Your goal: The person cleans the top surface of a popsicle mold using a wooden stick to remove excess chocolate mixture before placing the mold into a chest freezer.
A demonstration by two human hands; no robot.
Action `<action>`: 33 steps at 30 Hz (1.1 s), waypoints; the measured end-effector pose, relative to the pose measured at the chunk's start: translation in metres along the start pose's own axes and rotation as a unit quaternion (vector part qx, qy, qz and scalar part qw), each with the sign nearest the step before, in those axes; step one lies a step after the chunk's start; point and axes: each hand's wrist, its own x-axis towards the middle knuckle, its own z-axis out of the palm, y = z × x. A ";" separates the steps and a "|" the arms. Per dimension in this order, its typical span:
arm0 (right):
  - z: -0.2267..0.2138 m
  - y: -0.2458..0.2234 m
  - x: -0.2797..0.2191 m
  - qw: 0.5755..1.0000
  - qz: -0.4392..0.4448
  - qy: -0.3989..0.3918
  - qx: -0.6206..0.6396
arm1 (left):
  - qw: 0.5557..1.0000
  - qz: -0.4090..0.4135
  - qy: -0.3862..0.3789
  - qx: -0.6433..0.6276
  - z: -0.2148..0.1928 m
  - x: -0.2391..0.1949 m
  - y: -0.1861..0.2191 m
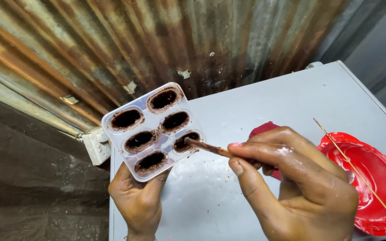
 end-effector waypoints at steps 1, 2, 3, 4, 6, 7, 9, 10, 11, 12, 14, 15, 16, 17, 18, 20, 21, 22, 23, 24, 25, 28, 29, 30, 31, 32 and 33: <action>-0.001 0.007 0.001 0.999 -0.026 -0.017 -0.014 | 1.000 0.004 -0.002 0.006 0.002 0.000 0.004; -0.002 0.015 0.002 0.998 -0.053 -0.033 -0.027 | 1.000 0.010 -0.006 0.012 0.005 0.001 0.009; 0.000 0.016 0.001 0.998 -0.053 -0.033 -0.027 | 1.000 0.010 -0.005 0.011 0.006 0.000 0.008; 0.003 0.016 0.000 0.998 -0.035 -0.032 -0.040 | 1.000 0.008 0.000 -0.001 0.007 -0.001 0.007; 0.008 0.019 0.000 0.998 -0.014 -0.032 -0.053 | 1.000 0.004 0.003 -0.012 0.009 -0.002 0.009; 0.010 0.021 0.000 0.999 -0.018 -0.035 -0.028 | 1.000 0.004 0.000 -0.014 0.010 -0.003 0.012; 0.014 0.024 0.002 0.999 -0.021 -0.036 -0.006 | 1.000 0.004 -0.007 -0.017 0.011 -0.003 0.013; 0.015 0.024 0.004 0.999 -0.030 -0.041 -0.010 | 1.000 0.006 -0.006 -0.017 0.010 -0.003 0.012; 0.017 0.024 0.005 0.998 -0.040 -0.045 -0.015 | 1.000 0.007 -0.006 -0.017 0.009 -0.004 0.011; 0.019 0.025 0.005 0.998 -0.038 -0.045 -0.015 | 1.000 0.006 -0.007 -0.017 0.008 -0.004 0.011; 0.023 0.028 0.005 0.997 -0.053 -0.061 0.005 | 1.000 0.012 -0.009 -0.017 0.007 -0.004 0.011; 0.023 0.027 0.006 0.997 -0.054 -0.060 0.004 | 1.000 0.013 -0.010 -0.018 0.007 -0.003 0.009; 0.024 0.026 0.005 0.995 -0.066 -0.069 0.004 | 1.000 0.007 -0.009 -0.020 0.005 -0.004 0.008; 0.025 0.025 0.005 0.994 -0.077 -0.078 0.004 | 1.000 0.001 -0.008 -0.022 0.004 -0.005 0.006; 0.025 0.024 0.004 0.994 -0.076 -0.079 0.004 | 1.000 0.000 -0.007 -0.022 0.005 -0.005 0.008; 0.025 0.021 0.005 0.993 -0.089 -0.076 0.015 | 1.000 -0.006 -0.009 -0.029 0.007 -0.005 0.011; 0.025 0.021 0.006 0.993 -0.090 -0.076 0.014 | 1.000 -0.006 -0.009 -0.030 0.009 -0.003 0.012; 0.024 0.019 0.006 0.991 -0.101 -0.083 0.016 | 0.999 -0.007 -0.014 -0.040 0.009 -0.003 0.014; 0.023 0.018 0.007 0.989 -0.113 -0.089 0.018 | 0.999 -0.009 -0.019 -0.050 0.010 -0.003 0.016; 0.022 0.019 0.007 0.989 -0.114 -0.090 0.018 | 0.999 -0.008 -0.018 -0.050 0.010 -0.003 0.017; 0.021 0.020 0.007 0.985 -0.140 -0.100 0.016 | 0.999 -0.009 -0.019 -0.050 0.010 -0.003 0.018; 0.019 0.021 0.006 0.975 -0.188 -0.114 0.013 | 0.999 -0.015 -0.016 -0.048 0.010 -0.002 0.019; 0.019 0.021 0.006 0.971 -0.210 -0.116 0.012 | 0.999 -0.019 -0.013 -0.046 0.009 -0.002 0.019; 0.017 0.019 0.007 0.970 -0.211 -0.117 0.012 | 0.999 -0.019 -0.012 -0.046 0.009 -0.002 0.018; 0.016 0.017 0.008 0.968 -0.217 -0.129 0.002 | 0.999 -0.017 -0.013 -0.048 0.009 -0.002 0.018; 0.014 0.015 0.008 0.965 -0.223 -0.141 -0.008 | 0.999 -0.016 -0.014 -0.049 0.008 -0.002 0.018; 0.013 0.014 0.009 0.964 -0.223 -0.142 -0.008 | 0.999 -0.016 -0.013 -0.048 0.008 -0.002 0.017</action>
